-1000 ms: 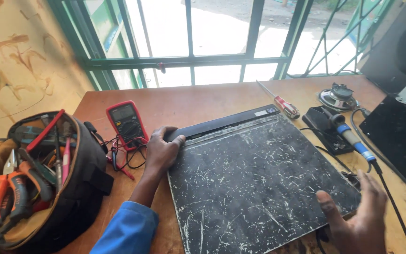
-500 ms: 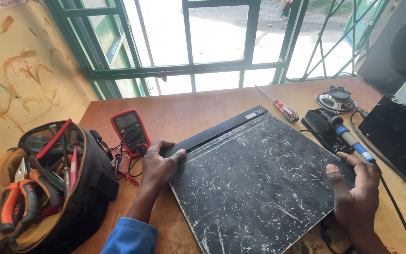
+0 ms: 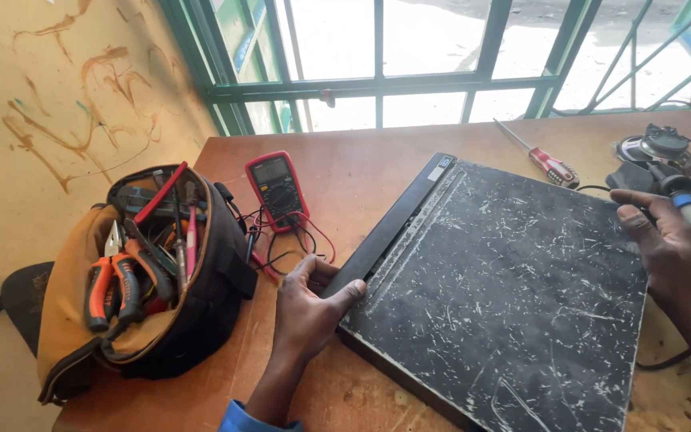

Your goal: Testing internal components of an electronic device with a multimeter and then reassembling the metal casing cover.

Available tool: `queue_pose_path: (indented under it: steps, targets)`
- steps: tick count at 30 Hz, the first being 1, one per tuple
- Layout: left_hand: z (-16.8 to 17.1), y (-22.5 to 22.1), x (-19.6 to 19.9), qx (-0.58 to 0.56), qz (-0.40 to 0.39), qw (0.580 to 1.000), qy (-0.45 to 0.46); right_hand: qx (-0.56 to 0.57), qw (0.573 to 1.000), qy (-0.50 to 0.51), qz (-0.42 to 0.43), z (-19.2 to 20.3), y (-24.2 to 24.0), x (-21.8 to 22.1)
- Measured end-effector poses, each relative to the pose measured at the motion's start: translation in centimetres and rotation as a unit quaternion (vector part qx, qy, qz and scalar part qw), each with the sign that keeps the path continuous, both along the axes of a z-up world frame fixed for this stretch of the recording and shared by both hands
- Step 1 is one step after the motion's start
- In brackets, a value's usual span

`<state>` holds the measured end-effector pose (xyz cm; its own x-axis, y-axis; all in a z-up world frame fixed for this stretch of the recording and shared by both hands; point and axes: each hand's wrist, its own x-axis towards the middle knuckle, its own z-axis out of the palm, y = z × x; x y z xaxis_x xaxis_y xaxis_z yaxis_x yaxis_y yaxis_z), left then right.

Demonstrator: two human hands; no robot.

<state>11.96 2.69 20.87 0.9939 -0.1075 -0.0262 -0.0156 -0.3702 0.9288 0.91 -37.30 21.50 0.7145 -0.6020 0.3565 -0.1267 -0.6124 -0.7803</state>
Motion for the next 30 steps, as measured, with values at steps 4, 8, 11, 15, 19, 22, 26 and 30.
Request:
queue_pose_path:
  steps: [4, 8, 11, 15, 19, 22, 26, 30]
  targets:
    - [-0.6, 1.1, -2.4, -0.067, 0.003, 0.997, 0.022, -0.037, 0.998, -0.051, 0.020, -1.3, -1.3, 2.3]
    - [-1.4, 2.0, -5.0, -0.090, 0.023, 0.995, 0.028, -0.076, 0.995, -0.057, 0.018, -3.1, -3.9, 5.6]
    - [-2.7, 2.4, -6.7, -0.095, 0.027, 0.995, 0.004, -0.184, 0.979, -0.088, 0.032, -3.4, -4.0, 7.9]
    - [-3.0, 2.3, -7.8, -0.135, 0.037, 0.990, 0.006, -0.185, 0.982, -0.023, 0.038, -2.3, -2.3, 9.1]
    - [-3.5, 2.2, -7.1, -0.178, 0.000, 0.984, 0.020, -0.149, 0.989, 0.017, 0.012, 0.1, 1.2, 6.1]
    - [-2.5, 2.0, -7.0, -0.159, 0.004, 0.987, 0.029, -0.194, 0.977, -0.028, 0.083, -6.9, -5.6, 3.6]
    - [-2.5, 1.7, -6.9, -0.161, -0.003, 0.986, 0.032, -0.144, 0.984, 0.014, 0.101, -10.1, -4.8, -1.2]
    - [-3.5, 1.3, -6.6, -0.277, -0.089, 0.956, 0.024, -0.036, 0.985, 0.085, 0.144, -11.1, -4.0, -5.5]
